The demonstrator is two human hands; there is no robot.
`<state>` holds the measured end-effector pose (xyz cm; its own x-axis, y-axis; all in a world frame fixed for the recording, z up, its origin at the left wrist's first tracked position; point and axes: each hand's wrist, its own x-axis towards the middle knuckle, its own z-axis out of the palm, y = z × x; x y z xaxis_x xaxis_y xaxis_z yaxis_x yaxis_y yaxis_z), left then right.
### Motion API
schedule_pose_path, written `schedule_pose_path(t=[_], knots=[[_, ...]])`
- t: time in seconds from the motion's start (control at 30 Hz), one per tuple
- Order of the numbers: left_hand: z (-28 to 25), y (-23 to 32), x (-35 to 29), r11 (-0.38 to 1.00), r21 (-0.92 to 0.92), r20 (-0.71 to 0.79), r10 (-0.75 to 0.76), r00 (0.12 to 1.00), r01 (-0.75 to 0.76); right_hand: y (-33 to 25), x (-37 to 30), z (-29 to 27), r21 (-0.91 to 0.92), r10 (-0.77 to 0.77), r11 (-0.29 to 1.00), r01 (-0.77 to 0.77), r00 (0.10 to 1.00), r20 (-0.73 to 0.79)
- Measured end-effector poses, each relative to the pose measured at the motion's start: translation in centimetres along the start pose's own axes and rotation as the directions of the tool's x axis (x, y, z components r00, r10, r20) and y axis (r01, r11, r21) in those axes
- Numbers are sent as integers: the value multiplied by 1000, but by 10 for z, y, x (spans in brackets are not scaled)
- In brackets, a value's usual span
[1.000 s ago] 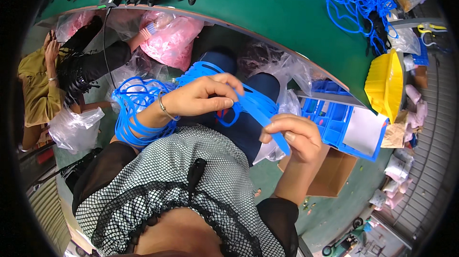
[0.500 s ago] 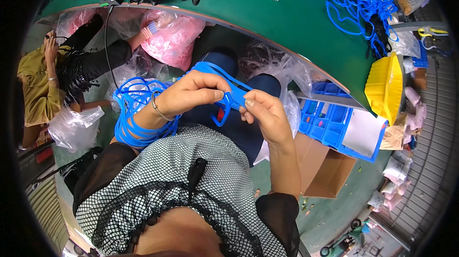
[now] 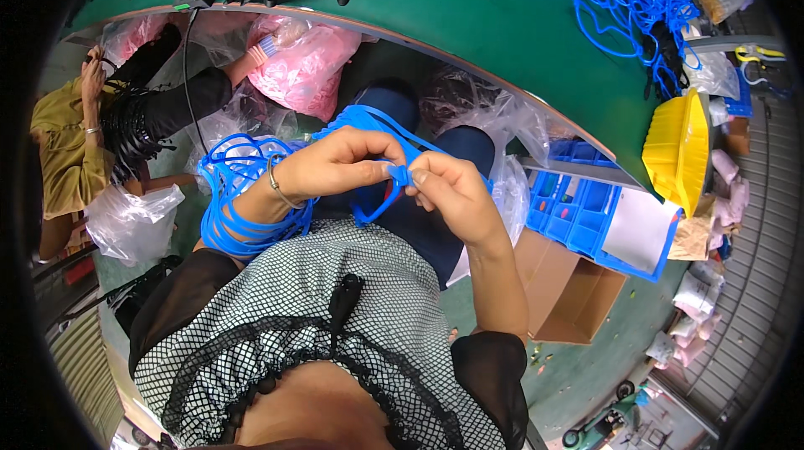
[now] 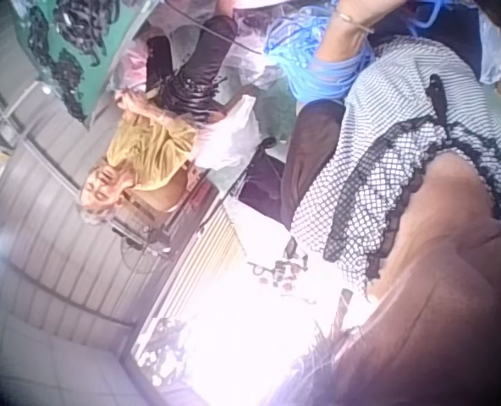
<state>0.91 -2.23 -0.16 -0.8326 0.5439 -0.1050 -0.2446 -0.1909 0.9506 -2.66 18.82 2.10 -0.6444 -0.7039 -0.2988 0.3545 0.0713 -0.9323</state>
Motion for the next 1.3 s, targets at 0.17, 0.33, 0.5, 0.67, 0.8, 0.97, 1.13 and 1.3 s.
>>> schedule_pose_path(t=[0.17, 0.33, 0.5, 0.67, 0.8, 0.97, 1.13, 1.3], knots=[[1, -7, 1, 997, 54, -95, -42, 995, 47, -14, -4, 21, -788, -434, 585, 191, 895, -106], [5, -7, 7, 963, 268, -167, 48, 985, -2, -7, 6, 26, -974, -700, 9, 227, 696, 156], [-5, -18, 9, 974, 205, -175, 130, 976, -93, -21, 5, 19, -777, -716, 431, 459, 698, 16], [-11, 9, -1, 994, -106, -117, -36, 993, 24, 20, 38, -20, -48, -259, 965, 257, 965, -47], [-20, 7, -1, 982, -181, -79, -65, 995, 50, 37, 47, -28, 312, -240, 935, 168, 947, 211], [-27, -3, -1, 963, -264, -80, -78, 994, 54, 40, 47, -34, 217, -304, 941, 260, 930, 205], [-24, 1, -5, 961, -275, -138, -77, 987, 36, 22, 34, -31, 74, -298, 954, 291, 946, 130], [-18, 6, -4, 979, -193, -135, -90, 987, 63, 13, 28, -32, -104, -313, 938, 331, 937, 155]])
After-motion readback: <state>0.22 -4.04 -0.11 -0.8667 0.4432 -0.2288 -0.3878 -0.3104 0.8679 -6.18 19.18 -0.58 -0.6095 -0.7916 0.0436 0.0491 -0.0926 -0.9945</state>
